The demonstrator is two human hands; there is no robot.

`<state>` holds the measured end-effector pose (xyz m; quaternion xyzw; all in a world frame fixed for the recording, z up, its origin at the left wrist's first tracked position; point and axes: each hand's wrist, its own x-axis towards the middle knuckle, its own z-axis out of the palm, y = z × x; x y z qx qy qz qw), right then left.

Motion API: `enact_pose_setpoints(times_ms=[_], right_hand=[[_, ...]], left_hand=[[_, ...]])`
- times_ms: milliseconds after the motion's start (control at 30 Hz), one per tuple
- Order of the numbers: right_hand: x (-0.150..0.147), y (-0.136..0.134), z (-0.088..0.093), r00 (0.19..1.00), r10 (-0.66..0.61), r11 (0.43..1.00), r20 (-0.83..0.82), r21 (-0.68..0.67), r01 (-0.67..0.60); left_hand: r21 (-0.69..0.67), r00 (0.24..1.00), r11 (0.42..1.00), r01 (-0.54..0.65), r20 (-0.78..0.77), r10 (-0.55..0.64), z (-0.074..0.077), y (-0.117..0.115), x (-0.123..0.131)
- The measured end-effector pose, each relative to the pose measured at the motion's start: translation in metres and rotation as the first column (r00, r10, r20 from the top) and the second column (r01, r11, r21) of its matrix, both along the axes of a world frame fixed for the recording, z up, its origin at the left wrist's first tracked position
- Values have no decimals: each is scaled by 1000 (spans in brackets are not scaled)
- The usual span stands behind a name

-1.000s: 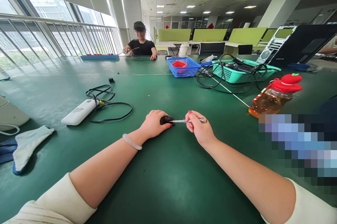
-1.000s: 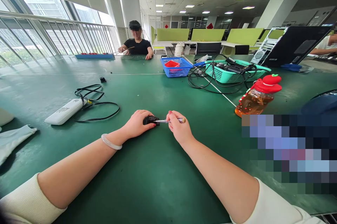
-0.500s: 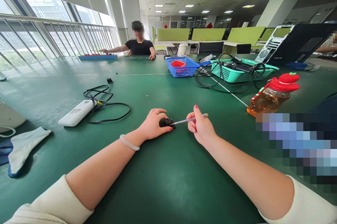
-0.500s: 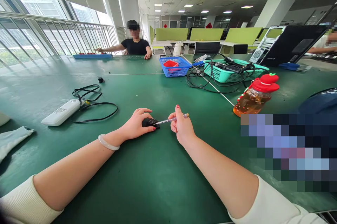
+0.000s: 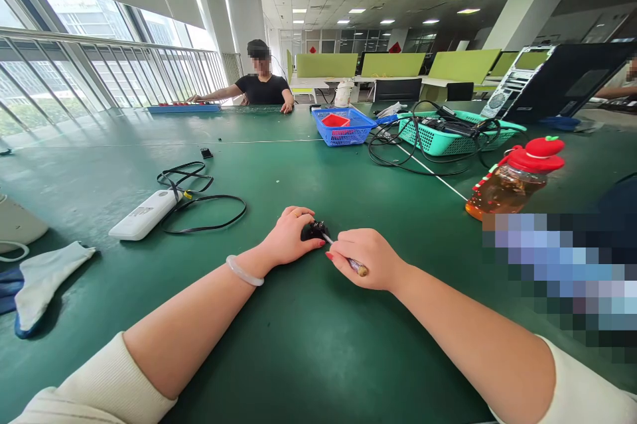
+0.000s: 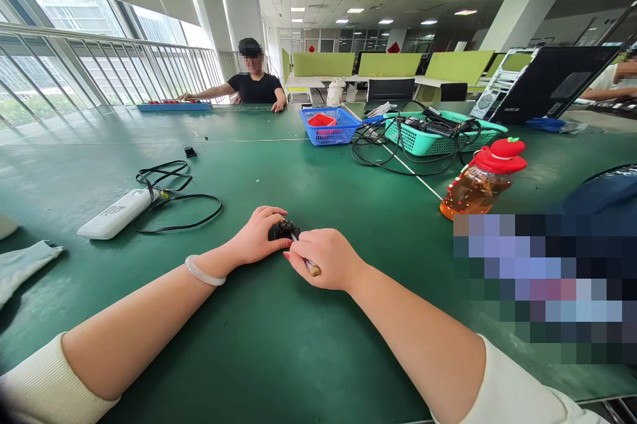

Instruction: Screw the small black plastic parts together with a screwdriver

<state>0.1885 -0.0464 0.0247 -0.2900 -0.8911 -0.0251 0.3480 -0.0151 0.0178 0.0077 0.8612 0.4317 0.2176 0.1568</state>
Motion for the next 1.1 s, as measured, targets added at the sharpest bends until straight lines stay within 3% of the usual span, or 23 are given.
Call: enact_pose_setpoints(times_ms=[333,533,667,767,900,1000,1100], right_hand=[[4,0,2,999,-27,997,34,71,24],[0,-4,2,998,67,986,21,150,-69],[-1,-3,1,999,34,984,39,172,-40],[1,0,2,1000,-13,995,1,103,12],[7,4,2,981,-127,989,-145,-90,115],[9,6,1,911,-261,945,-319,-275,175],[7,7,-1,815,-355,883,-459,-452,130]], left_hand=[[6,1000,1000,3,17,-3,-2,1,0],[26,1000,1000,14,11,-14,-4,2,-1],[35,1000,999,16,24,-17,-4,2,-1],[26,999,999,26,27,-26,-3,2,-1],[9,999,999,30,18,-31,-1,0,0],[-1,999,999,36,18,-36,0,0,0],[-32,999,999,13,32,-12,1,1,-1]])
